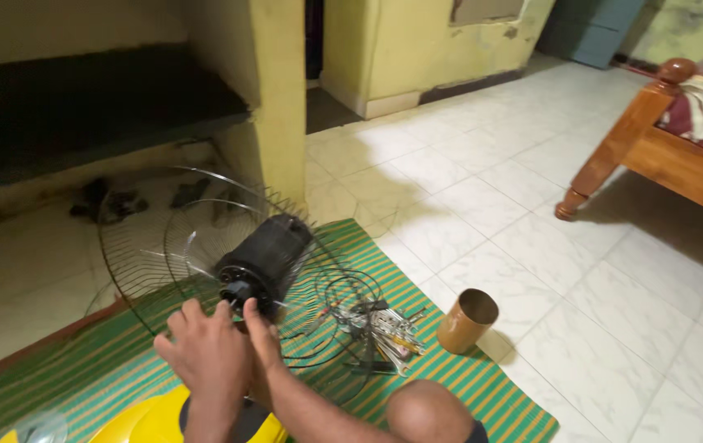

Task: The person assembles a yellow pedestal fan by attaching the motor housing to the base, securing the front grill, and mounting the fan blades onto the motor shaft. They then attach the rear grill and tighten the central nut to complete the assembly.

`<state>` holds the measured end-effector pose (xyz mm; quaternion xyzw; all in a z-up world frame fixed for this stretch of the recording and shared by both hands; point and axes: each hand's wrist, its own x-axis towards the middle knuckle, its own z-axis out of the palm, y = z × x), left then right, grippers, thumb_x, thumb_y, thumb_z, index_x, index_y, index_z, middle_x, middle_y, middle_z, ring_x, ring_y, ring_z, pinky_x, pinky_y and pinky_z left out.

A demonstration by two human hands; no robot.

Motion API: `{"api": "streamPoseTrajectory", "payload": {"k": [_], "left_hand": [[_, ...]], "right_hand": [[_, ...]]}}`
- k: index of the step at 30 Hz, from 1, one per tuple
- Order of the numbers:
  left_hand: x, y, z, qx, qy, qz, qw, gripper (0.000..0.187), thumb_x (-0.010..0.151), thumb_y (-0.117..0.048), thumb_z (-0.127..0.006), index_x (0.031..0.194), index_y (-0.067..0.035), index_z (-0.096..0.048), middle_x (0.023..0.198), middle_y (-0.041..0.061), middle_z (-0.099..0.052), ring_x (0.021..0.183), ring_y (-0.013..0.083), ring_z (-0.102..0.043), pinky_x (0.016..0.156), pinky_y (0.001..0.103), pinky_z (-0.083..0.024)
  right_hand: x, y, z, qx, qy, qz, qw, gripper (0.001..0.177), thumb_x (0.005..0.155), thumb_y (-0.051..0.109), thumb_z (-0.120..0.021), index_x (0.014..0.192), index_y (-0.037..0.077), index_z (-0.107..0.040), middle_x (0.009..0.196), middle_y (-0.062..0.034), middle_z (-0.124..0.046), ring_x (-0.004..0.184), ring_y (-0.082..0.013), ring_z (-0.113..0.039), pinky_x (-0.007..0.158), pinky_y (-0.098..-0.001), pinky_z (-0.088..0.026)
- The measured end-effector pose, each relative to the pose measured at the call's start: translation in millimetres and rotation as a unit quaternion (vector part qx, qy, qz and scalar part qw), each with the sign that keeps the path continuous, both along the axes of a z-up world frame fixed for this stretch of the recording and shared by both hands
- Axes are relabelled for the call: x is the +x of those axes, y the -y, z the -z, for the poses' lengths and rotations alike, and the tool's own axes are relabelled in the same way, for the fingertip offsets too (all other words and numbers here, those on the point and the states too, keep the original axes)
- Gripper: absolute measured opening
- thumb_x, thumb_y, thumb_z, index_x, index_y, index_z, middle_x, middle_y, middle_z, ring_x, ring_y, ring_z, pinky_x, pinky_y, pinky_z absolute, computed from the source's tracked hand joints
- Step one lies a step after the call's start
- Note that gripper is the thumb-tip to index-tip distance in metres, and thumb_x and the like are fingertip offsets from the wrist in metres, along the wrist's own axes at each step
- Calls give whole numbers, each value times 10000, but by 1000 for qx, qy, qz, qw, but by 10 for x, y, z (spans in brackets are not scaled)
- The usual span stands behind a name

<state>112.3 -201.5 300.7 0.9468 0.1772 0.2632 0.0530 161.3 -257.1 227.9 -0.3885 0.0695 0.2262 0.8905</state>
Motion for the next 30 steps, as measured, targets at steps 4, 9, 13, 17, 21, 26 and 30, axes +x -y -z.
{"api": "streamPoseTrajectory", "payload": {"k": [4, 9, 13, 17, 21, 26, 30], "left_hand": [[42, -33, 18, 53, -23, 33, 998, 249, 962, -358, -578, 940, -152, -718, 964, 37, -717, 951, 261, -716, 789, 465, -526], [159, -140, 81, 82, -47, 75, 993, 340, 906, -456, -583, 815, -146, -689, 839, 69, -719, 779, 278, -742, 681, 458, -562], [123, -305, 191, 57, -8, 112, 992, 218, 837, -347, -606, 812, -143, -679, 807, 81, -724, 739, 314, -732, 636, 487, -556], [175, -202, 272, -19, 84, 115, 990, 246, 888, -319, -611, 779, -107, -672, 794, 140, -705, 720, 367, -706, 639, 498, -560], [160, -271, 250, -98, 24, 91, 991, 270, 917, -323, -598, 811, -93, -692, 814, 151, -734, 748, 386, -716, 655, 537, -550], [150, -177, 74, -163, -5, 84, 983, 312, 917, -367, -596, 854, -85, -713, 852, 176, -748, 775, 406, -727, 684, 545, -556], [117, -197, 22, -180, -9, 92, 979, 313, 923, -362, -594, 842, -87, -721, 854, 177, -748, 791, 406, -723, 692, 557, -539]], "right_hand": [[-89, 15, 90, 20, -5, -15, 1000, 685, 920, 697, -574, 1313, 136, -594, 1106, -106, -710, 1004, -273, -717, 797, -435, -590], [86, 7, 261, -14, 49, 14, 999, 622, 973, 691, -613, 1207, 116, -657, 1115, -65, -680, 1010, -214, -676, 833, -385, -547], [37, -54, 312, -26, 89, 16, 996, 643, 950, 713, -625, 1129, 104, -720, 1138, -60, -701, 1050, -184, -656, 893, -328, -530], [-73, 71, 90, 71, -19, -150, 986, 844, 846, 839, -453, 1296, 157, -667, 1272, -60, -698, 1174, -228, -646, 968, -394, -527], [-173, 40, -112, 13, 6, -140, 990, 808, 862, 818, -386, 1341, 201, -593, 1292, -60, -678, 1199, -237, -642, 1006, -441, -511], [-152, 80, -144, 77, -14, -106, 991, 726, 911, 766, -414, 1323, 197, -597, 1295, -46, -669, 1185, -232, -645, 999, -440, -529], [-122, -2, -55, 86, -16, -83, 993, 704, 899, 768, -411, 1276, 205, -605, 1237, -55, -669, 1137, -246, -654, 960, -442, -542]]}}
